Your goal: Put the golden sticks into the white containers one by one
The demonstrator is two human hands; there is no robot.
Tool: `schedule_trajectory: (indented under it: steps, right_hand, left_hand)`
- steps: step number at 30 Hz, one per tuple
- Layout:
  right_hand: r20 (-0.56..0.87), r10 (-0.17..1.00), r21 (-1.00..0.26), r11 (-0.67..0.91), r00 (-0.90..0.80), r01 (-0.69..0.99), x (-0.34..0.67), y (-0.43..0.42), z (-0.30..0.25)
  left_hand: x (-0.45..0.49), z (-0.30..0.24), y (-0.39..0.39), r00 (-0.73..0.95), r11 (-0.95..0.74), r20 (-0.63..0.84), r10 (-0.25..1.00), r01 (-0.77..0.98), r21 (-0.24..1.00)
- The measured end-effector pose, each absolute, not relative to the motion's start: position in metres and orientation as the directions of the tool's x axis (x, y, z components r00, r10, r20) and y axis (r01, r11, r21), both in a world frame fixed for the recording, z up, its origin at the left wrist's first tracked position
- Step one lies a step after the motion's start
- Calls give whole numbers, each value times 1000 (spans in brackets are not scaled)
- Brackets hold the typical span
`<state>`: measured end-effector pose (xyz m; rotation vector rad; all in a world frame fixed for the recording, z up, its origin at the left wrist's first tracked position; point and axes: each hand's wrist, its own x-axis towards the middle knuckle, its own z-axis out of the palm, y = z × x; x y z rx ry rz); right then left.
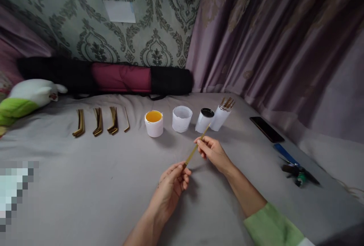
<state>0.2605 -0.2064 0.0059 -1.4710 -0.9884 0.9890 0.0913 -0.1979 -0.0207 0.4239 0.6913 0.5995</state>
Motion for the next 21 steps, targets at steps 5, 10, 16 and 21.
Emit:
schedule_trajectory:
  steps: [5, 10, 16, 21]
  right_hand:
    - [-47, 916, -994, -81, 397, 70, 269, -201, 11]
    - [-32, 887, -997, -58, 461, 41, 276, -196, 18]
    - [-7, 859, -999, -26, 512, 30, 283, -192, 26]
    - [6, 842, -999, -17, 540, 37, 287, -192, 32]
  left_hand:
    - [91, -21, -197, 618, 760, -469, 631, -370, 535]
    - [91, -21, -196, 613, 762, -476, 631, -373, 530]
    - [91, -21, -196, 605, 758, -478, 637, -375, 534]
    - [90, -21, -195, 608, 758, -476, 635, -375, 534]
